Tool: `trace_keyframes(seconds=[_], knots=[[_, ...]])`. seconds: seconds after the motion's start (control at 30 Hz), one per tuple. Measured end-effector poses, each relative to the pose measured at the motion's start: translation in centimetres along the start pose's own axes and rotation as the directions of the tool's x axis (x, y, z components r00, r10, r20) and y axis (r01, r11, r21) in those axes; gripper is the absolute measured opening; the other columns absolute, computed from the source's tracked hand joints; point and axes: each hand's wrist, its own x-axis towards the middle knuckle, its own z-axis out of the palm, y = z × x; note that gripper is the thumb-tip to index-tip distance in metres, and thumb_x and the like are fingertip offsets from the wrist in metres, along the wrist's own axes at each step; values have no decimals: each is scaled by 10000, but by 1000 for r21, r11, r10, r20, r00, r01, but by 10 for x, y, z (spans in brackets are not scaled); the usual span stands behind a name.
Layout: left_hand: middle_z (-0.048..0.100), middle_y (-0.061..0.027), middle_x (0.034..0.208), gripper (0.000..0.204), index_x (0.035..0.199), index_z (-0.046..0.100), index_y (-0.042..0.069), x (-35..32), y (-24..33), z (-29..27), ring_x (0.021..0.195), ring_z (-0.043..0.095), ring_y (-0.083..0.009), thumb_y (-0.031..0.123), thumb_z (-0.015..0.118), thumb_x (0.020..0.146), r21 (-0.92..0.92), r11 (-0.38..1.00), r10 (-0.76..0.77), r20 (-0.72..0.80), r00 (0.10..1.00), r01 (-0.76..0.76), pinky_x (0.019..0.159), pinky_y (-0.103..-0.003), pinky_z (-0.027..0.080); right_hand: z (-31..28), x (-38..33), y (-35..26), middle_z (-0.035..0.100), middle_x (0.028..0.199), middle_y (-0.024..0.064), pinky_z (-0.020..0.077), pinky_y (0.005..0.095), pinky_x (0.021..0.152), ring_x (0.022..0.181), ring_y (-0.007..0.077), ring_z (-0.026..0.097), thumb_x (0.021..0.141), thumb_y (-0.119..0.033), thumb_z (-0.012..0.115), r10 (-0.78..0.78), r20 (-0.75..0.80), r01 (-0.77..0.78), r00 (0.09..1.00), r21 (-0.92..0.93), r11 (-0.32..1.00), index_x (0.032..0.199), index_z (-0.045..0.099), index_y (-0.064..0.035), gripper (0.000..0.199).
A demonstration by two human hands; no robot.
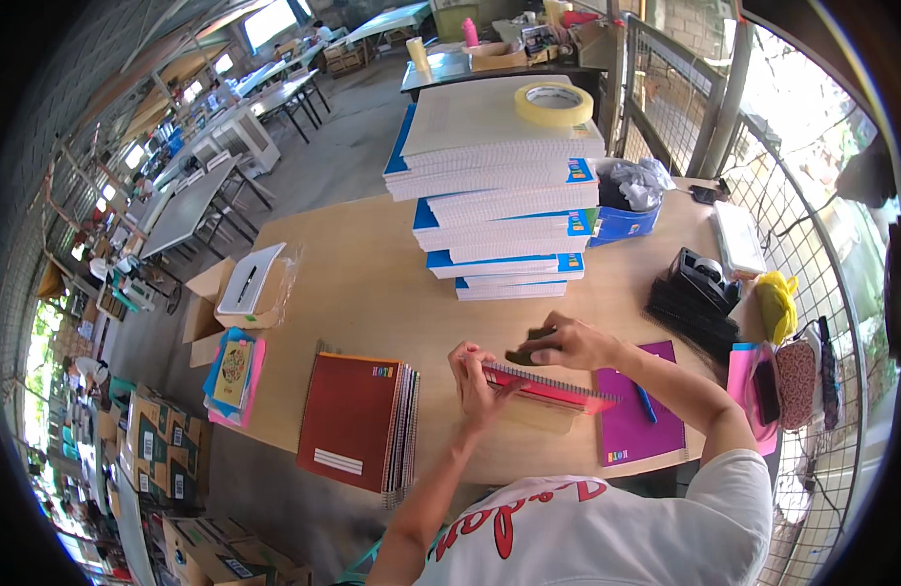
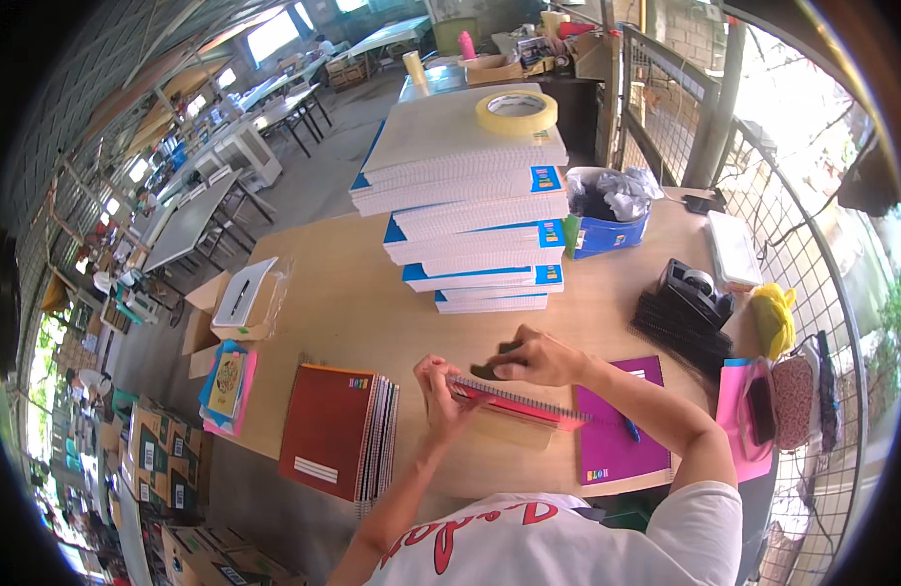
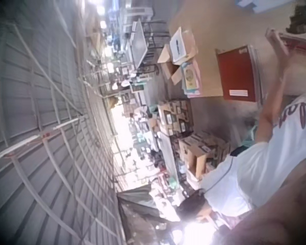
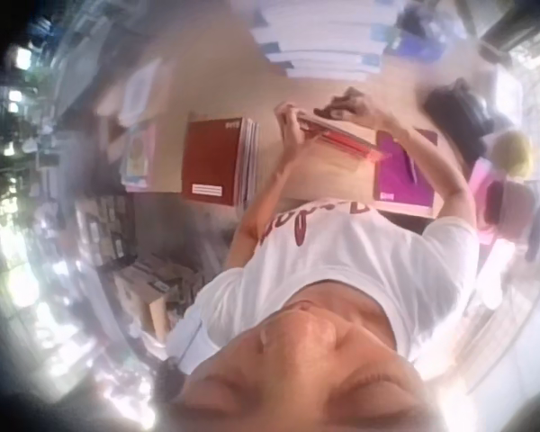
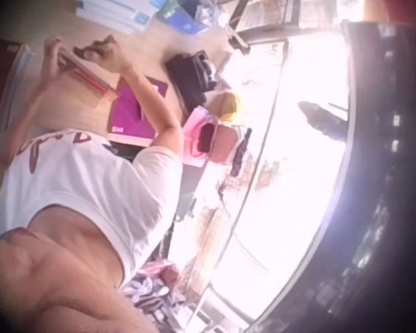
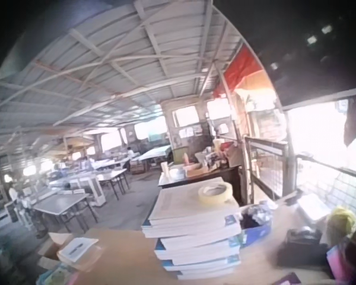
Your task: The person organizes spiral notebooks by taking them one at a time from a stack, applying tape to the spiral edges, and placing them into separate piles based on color.
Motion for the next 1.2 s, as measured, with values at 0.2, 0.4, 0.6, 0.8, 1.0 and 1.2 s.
trace_keyframes(seconds=[0.2,0.4,0.6,0.8,1.0,1.2], knots=[[468,-160,1189,753,1269,408,11,8,6,-5,1133,470,-309,366,857,780,-159,987,-47,-121,992,27,945,-422,442,-1,20,-8,659,1128,178,483,400,945,1063,302,598,989,-457,543,-33,137,15,990,136,991,1224,700,-59,487],[564,-57,1106,389,1213,456,46,-13,-57,-14,1042,585,-144,-80,645,896,-765,501,-402,208,892,404,955,-300,477,15,34,3,673,1115,187,476,410,955,1066,330,581,978,-483,558,-144,69,144,987,16,990,1203,713,-50,511],[576,-51,1066,387,1159,471,62,-8,-52,-15,1018,595,-144,-140,635,872,-841,382,-433,204,878,384,941,-280,483,20,49,-1,674,1061,219,509,396,875,1011,325,606,977,-520,551,-11,94,-17,996,295,955,1164,722,-53,532],[561,-33,1071,375,1148,480,56,-18,-69,-7,1019,574,-128,-79,690,867,-856,368,-422,195,886,363,918,-272,481,38,86,48,676,1140,230,532,365,801,838,331,647,945,-581,574,-28,320,5,947,73,997,1329,633,-141,588],[554,-4,1068,292,1008,595,80,-11,-58,-18,977,519,-91,94,816,817,-899,215,-374,284,883,381,900,-242,430,63,-42,95,466,1476,200,413,465,1082,1311,385,479,865,-591,669,355,-207,-373,912,-53,926,1377,581,-169,669],[580,15,1053,301,999,640,88,-8,-60,-2,896,505,-85,109,848,782,-892,265,-439,226,869,366,864,-223,380,128,-223,104,489,1391,205,328,589,1091,1293,437,453,863,-308,711,365,-727,-777,582,-366,512,1393,505,-63,619]])
